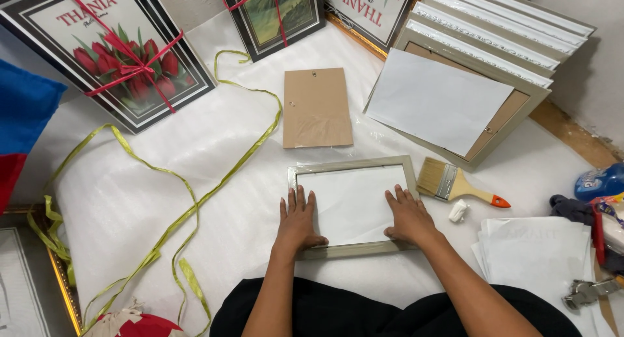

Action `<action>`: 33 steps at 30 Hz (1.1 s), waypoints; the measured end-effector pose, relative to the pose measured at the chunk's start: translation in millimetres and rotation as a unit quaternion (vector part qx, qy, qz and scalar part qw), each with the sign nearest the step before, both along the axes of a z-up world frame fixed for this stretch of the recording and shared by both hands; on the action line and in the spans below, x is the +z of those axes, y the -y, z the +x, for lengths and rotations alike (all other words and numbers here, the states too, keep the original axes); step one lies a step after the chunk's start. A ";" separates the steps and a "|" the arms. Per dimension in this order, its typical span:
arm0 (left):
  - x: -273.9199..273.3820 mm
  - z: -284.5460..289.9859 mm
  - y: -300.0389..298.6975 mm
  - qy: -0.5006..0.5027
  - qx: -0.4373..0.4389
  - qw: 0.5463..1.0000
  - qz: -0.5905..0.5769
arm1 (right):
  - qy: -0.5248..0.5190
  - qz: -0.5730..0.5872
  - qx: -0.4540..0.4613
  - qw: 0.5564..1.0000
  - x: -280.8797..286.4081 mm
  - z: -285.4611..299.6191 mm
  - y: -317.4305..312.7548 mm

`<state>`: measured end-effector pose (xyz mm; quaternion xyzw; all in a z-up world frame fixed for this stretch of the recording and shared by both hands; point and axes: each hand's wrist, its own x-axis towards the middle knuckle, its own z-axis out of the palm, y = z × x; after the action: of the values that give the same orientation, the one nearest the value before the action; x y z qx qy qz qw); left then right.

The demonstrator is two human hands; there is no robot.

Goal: Cleaning the glass and assembling a picture frame with a backing board

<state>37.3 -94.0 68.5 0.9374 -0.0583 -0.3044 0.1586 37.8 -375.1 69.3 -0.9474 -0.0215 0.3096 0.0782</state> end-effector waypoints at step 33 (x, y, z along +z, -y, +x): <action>-50.3 203.3 28.0 0.339 0.008 0.940 0.042 | -0.050 0.037 -0.013 0.998 33.5 7.1 -18.1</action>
<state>240.5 -121.9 18.2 0.9914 -0.0882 0.0308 0.0921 45.0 -357.1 102.9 -0.9274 -0.0170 0.3545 0.1181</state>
